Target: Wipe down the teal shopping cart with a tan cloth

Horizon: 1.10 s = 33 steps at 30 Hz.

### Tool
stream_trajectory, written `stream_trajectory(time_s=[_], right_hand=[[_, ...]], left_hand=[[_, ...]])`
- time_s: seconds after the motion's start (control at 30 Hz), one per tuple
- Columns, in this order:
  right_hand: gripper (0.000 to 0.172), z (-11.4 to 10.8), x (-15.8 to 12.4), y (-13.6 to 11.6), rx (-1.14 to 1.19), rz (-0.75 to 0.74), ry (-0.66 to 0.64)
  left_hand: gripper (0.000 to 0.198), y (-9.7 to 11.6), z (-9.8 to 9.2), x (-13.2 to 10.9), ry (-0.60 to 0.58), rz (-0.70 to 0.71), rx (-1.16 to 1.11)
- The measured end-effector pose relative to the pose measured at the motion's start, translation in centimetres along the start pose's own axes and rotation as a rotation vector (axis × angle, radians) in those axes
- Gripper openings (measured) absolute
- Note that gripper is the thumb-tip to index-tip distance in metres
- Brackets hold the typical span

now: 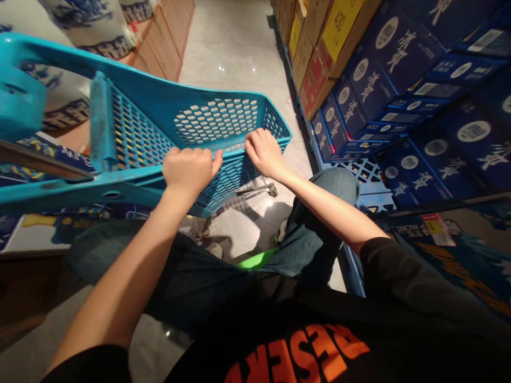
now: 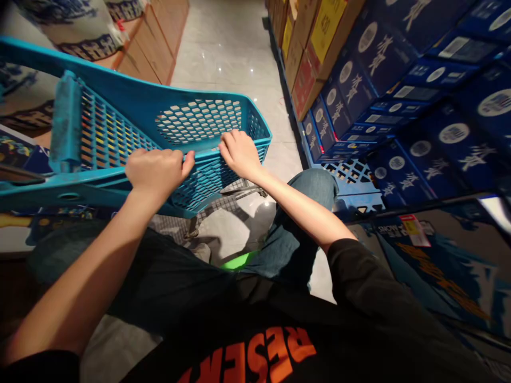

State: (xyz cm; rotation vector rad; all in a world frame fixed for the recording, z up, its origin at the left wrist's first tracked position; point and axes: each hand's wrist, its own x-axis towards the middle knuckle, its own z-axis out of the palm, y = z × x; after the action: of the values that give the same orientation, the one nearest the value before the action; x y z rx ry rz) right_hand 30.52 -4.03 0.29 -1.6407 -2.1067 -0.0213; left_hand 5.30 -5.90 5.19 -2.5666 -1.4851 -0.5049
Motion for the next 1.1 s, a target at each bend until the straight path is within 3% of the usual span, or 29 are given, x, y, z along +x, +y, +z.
stream_trajectory(time_s=[0.07, 0.13, 0.23, 0.3, 0.4, 0.57, 0.67, 0.8, 0.87, 1.1], right_hand=[[0.046, 0.2, 0.9, -0.1, 0.029, -0.136, -0.049], [0.051, 0.2, 2.2, 1.7, 0.013, -0.159, -0.09], [0.054, 0.0, 4.3, 5.4, -0.074, -0.043, -0.095], [0.057, -0.1, 5.6, 6.4, -0.103, 0.028, -0.078], [0.058, 0.1, 6.6, 4.0, -0.14, 0.022, -0.112], [0.051, 0.6, 6.4, -2.5, -0.035, -0.288, -0.178], [0.049, 0.4, 6.6, -1.6, -0.019, -0.3, -0.178], [0.049, -0.5, 7.7, 2.6, -0.094, -0.059, -0.234], [0.05, -0.8, 7.7, 3.1, -0.105, 0.016, -0.264], [0.05, -1.8, 4.6, -3.0, -0.018, -0.245, -0.29]], left_hand=[[0.061, -0.8, 0.8, 0.3, 0.044, 0.015, -0.029], [0.058, -1.4, 1.1, 0.7, 0.05, 0.005, -0.049], [0.054, -2.1, 1.4, 1.5, 0.032, -0.03, -0.064], [0.054, -2.3, 1.7, 2.1, 0.037, -0.04, -0.067], [0.053, -2.6, 2.1, 2.9, 0.08, -0.027, -0.085], [0.053, -2.3, 1.9, 2.7, 0.094, -0.042, -0.07], [0.053, -1.9, 1.4, 2.0, 0.06, -0.058, -0.018], [0.049, -1.6, 1.2, 1.3, 0.072, -0.026, 0.018], [0.048, -1.6, 1.4, 1.1, 0.083, -0.018, 0.024], [0.048, -1.8, 2.3, 0.4, 0.106, -0.072, 0.015]])
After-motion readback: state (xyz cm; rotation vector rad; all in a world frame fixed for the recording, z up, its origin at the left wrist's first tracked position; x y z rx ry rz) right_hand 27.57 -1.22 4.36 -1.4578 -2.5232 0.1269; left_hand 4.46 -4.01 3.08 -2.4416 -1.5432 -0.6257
